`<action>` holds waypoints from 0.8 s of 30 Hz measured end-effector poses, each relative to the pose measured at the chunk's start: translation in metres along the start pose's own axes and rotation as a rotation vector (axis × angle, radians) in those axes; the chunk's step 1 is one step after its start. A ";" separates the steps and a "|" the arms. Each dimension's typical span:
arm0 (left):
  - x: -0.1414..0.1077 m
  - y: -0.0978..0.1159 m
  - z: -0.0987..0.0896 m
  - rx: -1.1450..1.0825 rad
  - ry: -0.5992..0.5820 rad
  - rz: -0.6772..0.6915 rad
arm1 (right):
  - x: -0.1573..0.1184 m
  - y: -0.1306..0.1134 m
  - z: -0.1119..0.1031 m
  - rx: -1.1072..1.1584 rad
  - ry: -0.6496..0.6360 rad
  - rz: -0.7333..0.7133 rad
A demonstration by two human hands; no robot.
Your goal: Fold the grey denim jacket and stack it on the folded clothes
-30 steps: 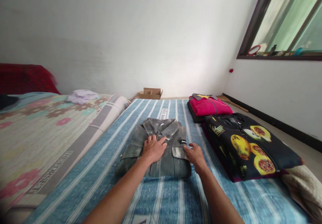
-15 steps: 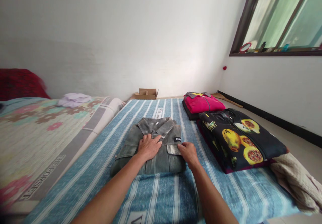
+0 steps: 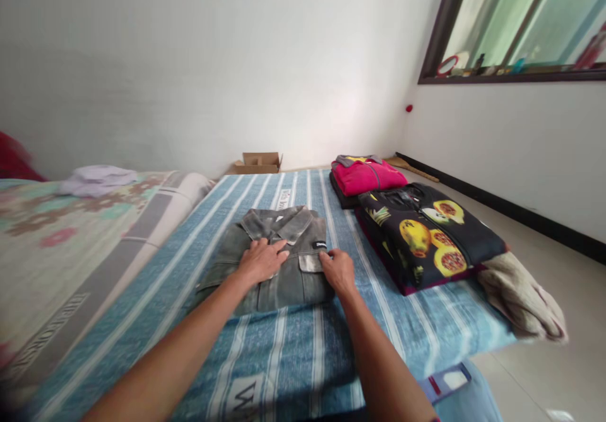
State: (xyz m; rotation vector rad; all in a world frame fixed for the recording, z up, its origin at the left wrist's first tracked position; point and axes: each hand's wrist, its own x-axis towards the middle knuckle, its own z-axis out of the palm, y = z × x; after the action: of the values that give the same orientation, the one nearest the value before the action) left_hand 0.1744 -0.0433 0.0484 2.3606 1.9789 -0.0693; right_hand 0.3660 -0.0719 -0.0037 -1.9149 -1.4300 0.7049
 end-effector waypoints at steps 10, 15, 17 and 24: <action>0.012 -0.014 0.007 0.050 0.027 0.117 | 0.004 -0.005 -0.003 -0.084 0.028 0.038; 0.008 -0.006 0.003 0.110 0.028 0.090 | 0.005 -0.004 -0.004 -0.079 0.028 0.031; 0.006 -0.004 0.002 0.093 0.034 0.095 | 0.005 -0.004 -0.004 -0.076 0.030 0.028; 0.002 -0.006 0.009 0.068 0.130 0.085 | 0.003 -0.004 -0.005 -0.081 0.037 0.022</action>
State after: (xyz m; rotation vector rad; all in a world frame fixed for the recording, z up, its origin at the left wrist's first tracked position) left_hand 0.1685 -0.0408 0.0390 2.5510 1.9569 0.0221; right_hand 0.3674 -0.0690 0.0024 -1.9980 -1.4360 0.6269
